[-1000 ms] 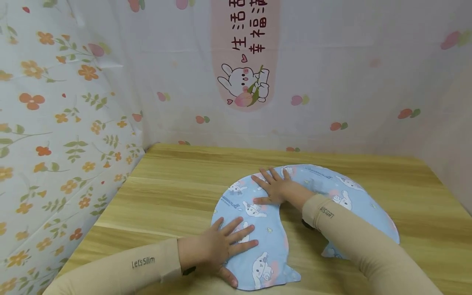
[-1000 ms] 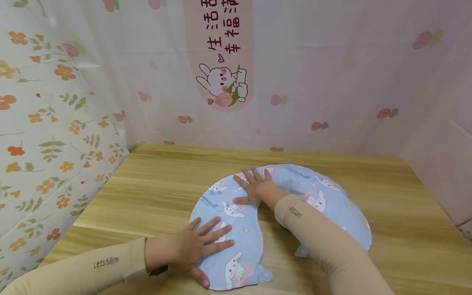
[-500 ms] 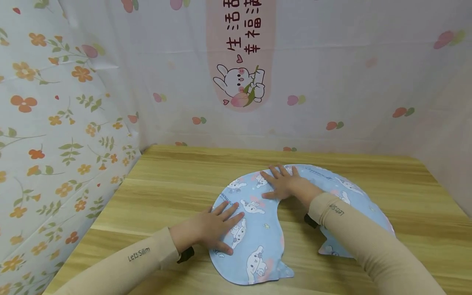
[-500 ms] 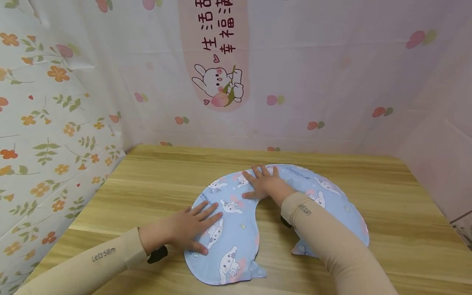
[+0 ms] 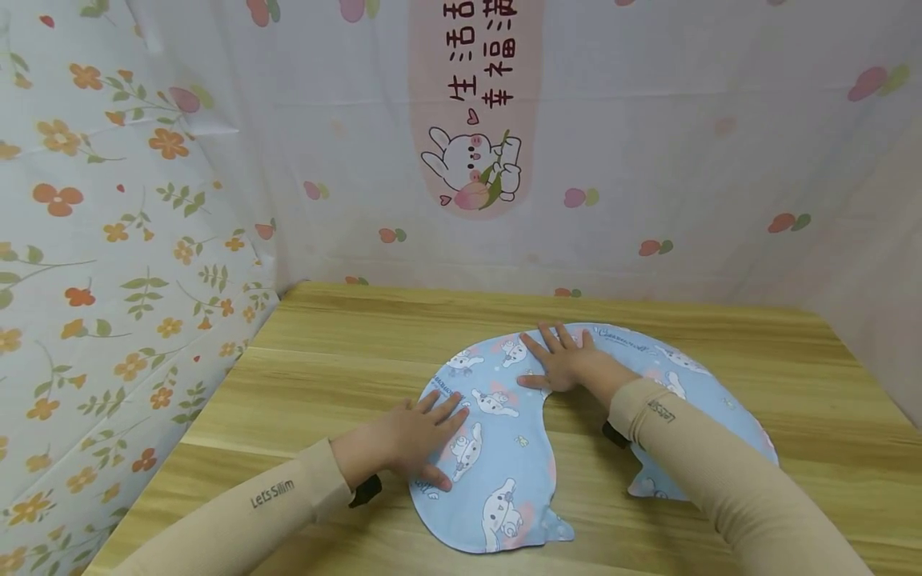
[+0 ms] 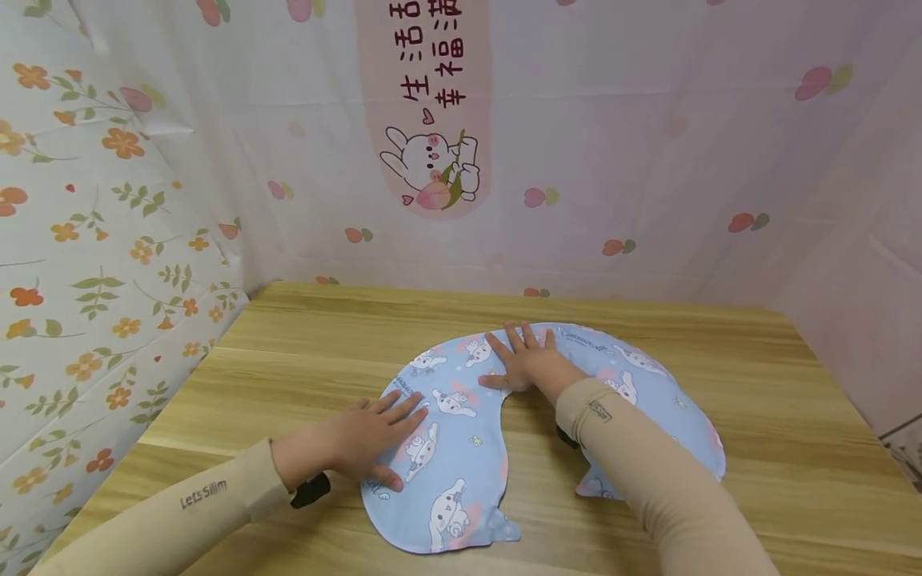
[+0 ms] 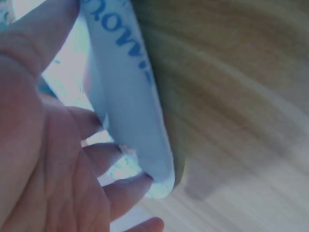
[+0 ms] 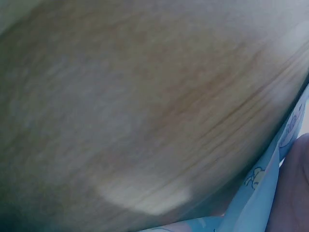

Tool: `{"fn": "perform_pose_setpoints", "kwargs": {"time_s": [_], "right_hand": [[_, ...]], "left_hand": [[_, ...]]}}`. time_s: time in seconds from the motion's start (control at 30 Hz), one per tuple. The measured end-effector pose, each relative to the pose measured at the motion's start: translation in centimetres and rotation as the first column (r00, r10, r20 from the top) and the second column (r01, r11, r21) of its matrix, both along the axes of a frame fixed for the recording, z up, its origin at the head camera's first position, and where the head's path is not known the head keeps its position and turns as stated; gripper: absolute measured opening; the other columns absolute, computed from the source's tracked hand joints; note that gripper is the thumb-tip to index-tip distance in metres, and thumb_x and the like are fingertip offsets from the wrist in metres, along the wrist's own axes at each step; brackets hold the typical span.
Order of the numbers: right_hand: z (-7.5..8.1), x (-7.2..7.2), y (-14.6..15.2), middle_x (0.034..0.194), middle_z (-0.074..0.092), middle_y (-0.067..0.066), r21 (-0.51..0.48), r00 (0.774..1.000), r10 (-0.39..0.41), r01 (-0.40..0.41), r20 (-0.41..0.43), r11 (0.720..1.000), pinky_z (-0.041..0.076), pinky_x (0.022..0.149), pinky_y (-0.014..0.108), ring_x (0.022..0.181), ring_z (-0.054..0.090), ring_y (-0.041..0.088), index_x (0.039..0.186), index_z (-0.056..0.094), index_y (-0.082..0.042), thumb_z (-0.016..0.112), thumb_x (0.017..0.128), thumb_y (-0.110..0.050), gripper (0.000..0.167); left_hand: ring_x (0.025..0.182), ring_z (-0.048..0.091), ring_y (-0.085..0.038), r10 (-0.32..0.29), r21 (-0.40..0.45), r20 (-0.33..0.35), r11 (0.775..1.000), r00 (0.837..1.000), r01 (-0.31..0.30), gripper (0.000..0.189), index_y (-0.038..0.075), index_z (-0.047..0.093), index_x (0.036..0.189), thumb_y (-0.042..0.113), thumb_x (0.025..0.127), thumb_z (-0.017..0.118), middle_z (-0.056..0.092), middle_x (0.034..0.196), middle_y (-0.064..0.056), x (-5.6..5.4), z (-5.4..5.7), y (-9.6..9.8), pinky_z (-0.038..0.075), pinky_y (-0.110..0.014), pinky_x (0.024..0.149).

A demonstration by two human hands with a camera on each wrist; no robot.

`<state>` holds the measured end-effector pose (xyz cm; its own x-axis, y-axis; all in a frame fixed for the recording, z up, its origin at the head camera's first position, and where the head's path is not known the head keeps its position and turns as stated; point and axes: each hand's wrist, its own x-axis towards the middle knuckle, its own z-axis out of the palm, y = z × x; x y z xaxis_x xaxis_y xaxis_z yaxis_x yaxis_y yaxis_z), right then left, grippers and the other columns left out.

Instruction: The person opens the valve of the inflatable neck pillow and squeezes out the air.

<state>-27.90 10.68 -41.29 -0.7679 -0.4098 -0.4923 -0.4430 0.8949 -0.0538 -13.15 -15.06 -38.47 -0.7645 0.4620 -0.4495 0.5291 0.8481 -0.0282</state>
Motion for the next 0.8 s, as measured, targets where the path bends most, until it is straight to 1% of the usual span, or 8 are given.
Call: {"fn": "perform_pose_setpoints", "kwargs": {"time_s": [0.1, 0.2, 0.27, 0.33, 0.43, 0.53, 0.63, 0.8], "right_hand": [[0.6, 0.2, -0.2, 0.167, -0.012, 0.017, -0.006, 1.000, 0.014, -0.014, -0.007, 1.000, -0.007, 0.115, 0.072, 0.153, -0.011, 0.043, 0.161, -0.001, -0.023, 0.036, 0.092, -0.076, 0.094], [1.7, 0.7, -0.3, 0.167, -0.005, 0.018, -0.013, 1.000, 0.023, -0.023, -0.021, 1.000, -0.004, 0.115, 0.073, 0.152, -0.007, 0.045, 0.161, 0.005, -0.020, 0.040, 0.095, -0.071, 0.090], [2.5, 0.9, -0.2, 0.167, 0.000, 0.019, -0.030, 0.998, 0.037, -0.038, -0.047, 0.999, 0.000, 0.114, 0.075, 0.152, -0.003, 0.047, 0.161, 0.009, -0.019, 0.041, 0.096, -0.068, 0.088], [3.4, 1.2, 0.1, 0.167, 0.004, 0.020, -0.074, 0.997, 0.041, -0.046, -0.070, 0.996, 0.003, 0.113, 0.076, 0.151, 0.001, 0.049, 0.161, 0.012, -0.019, 0.042, 0.097, -0.066, 0.085], [4.6, 1.8, 1.1, 0.166, 0.010, 0.020, -0.159, 0.991, 0.049, -0.068, -0.121, 0.985, 0.008, 0.110, 0.079, 0.150, 0.007, 0.052, 0.160, 0.017, -0.019, 0.046, 0.098, -0.062, 0.081], [5.9, 2.7, 2.6, 0.165, 0.016, 0.020, -0.214, 0.985, 0.032, -0.069, -0.172, 0.974, 0.011, 0.108, 0.080, 0.148, 0.012, 0.054, 0.160, 0.020, -0.019, 0.048, 0.097, -0.061, 0.080], [7.1, 3.6, 4.5, 0.163, 0.021, 0.022, -0.244, 0.973, 0.011, -0.069, -0.230, 0.967, 0.015, 0.107, 0.080, 0.146, 0.017, 0.056, 0.159, 0.022, -0.018, 0.047, 0.097, -0.063, 0.081], [8.3, 5.5, 8.0, 0.162, 0.023, 0.023, -0.296, 0.956, -0.034, -0.057, -0.292, 0.953, 0.015, 0.105, 0.082, 0.145, 0.018, 0.057, 0.158, 0.026, -0.021, 0.049, 0.096, -0.063, 0.079]], "left_hand": [[0.150, 0.029, -0.033, -0.008, 0.117, 0.006, 0.993, 1.000, 0.007, 0.095, 0.015, 0.025, 0.158, 0.064, 0.086, 0.063, 0.028, 0.164, -0.006, -0.8, 0.2, -0.4, 0.034, -0.050, 0.118], [0.146, 0.037, -0.032, -0.007, 0.247, 0.000, 0.969, 1.000, 0.007, 0.086, 0.010, 0.030, 0.156, 0.054, 0.091, 0.065, 0.039, 0.158, -0.009, -1.9, 1.1, -0.6, 0.035, -0.047, 0.118], [0.143, 0.042, -0.030, 0.003, 0.301, -0.037, 0.954, 0.999, 0.008, 0.078, 0.008, 0.035, 0.154, 0.047, 0.093, 0.065, 0.045, 0.153, -0.011, -2.8, 1.7, -0.8, 0.038, -0.045, 0.116], [0.134, 0.050, -0.029, 0.021, 0.343, -0.085, 0.939, 0.996, 0.010, 0.069, 0.005, 0.043, 0.149, 0.041, 0.094, 0.066, 0.053, 0.145, -0.012, -3.8, 2.0, -0.9, 0.042, -0.043, 0.112], [0.121, 0.059, -0.026, 0.060, 0.390, -0.140, 0.921, 0.988, -0.001, 0.056, 0.004, 0.054, 0.140, 0.035, 0.095, 0.066, 0.060, 0.132, -0.012, -5.4, 2.0, -1.0, 0.048, -0.041, 0.105], [0.113, 0.062, -0.025, 0.083, 0.422, -0.147, 0.907, 0.986, -0.014, 0.045, 0.003, 0.061, 0.132, 0.029, 0.095, 0.067, 0.063, 0.124, -0.012, -6.7, 1.8, -0.9, 0.051, -0.039, 0.101], [0.109, 0.063, -0.025, 0.097, 0.432, -0.147, 0.902, 0.984, -0.025, 0.039, 0.004, 0.064, 0.127, 0.025, 0.095, 0.068, 0.065, 0.122, -0.011, -7.5, 1.6, -0.7, 0.052, -0.039, 0.099], [0.105, 0.063, -0.022, 0.120, 0.433, -0.144, 0.900, 0.982, -0.047, 0.033, 0.007, 0.066, 0.123, 0.023, 0.094, 0.069, 0.066, 0.120, -0.008, -8.5, 1.2, -0.3, 0.052, -0.038, 0.097]]}}
